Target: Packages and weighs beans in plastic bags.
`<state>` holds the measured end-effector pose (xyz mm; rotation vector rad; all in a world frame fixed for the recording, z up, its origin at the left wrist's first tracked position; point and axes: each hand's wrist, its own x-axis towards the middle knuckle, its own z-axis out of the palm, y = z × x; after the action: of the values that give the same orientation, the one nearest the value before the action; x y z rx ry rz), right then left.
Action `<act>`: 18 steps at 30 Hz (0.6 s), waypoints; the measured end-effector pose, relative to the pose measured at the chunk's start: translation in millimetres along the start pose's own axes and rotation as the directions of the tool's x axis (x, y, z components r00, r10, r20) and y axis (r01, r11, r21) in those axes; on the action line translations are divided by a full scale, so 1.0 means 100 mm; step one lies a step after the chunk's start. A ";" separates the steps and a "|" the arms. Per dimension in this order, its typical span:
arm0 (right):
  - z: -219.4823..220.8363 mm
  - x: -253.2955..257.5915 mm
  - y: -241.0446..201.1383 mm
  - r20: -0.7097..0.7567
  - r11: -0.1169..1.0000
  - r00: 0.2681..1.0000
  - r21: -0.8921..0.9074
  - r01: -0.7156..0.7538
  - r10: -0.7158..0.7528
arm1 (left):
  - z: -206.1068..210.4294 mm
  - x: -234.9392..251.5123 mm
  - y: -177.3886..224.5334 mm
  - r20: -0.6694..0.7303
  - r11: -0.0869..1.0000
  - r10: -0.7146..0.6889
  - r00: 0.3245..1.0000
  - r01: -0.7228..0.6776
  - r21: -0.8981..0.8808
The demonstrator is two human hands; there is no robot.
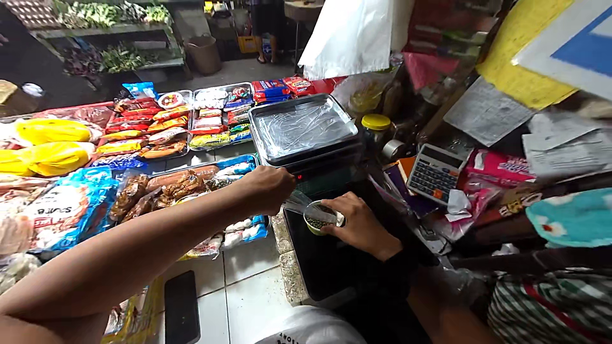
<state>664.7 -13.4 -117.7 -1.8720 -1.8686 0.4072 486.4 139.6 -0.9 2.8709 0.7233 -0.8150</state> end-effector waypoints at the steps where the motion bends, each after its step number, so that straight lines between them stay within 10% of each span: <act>1: -0.01 -0.01 0.00 -0.009 1.000 1.000 0.003 0.000 0.000 | -0.03 0.01 0.02 0.004 1.000 0.002 1.000 -0.002 0.014; 18: -0.11 -0.02 -0.03 -0.022 0.991 0.997 0.115 -0.066 0.069 | -0.40 0.05 0.21 -0.003 0.995 0.001 1.000 -0.001 0.097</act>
<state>667.2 -16.4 -107.1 -1.8591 -1.7317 0.4990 519.0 130.3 29.2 2.9578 0.7014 -0.8698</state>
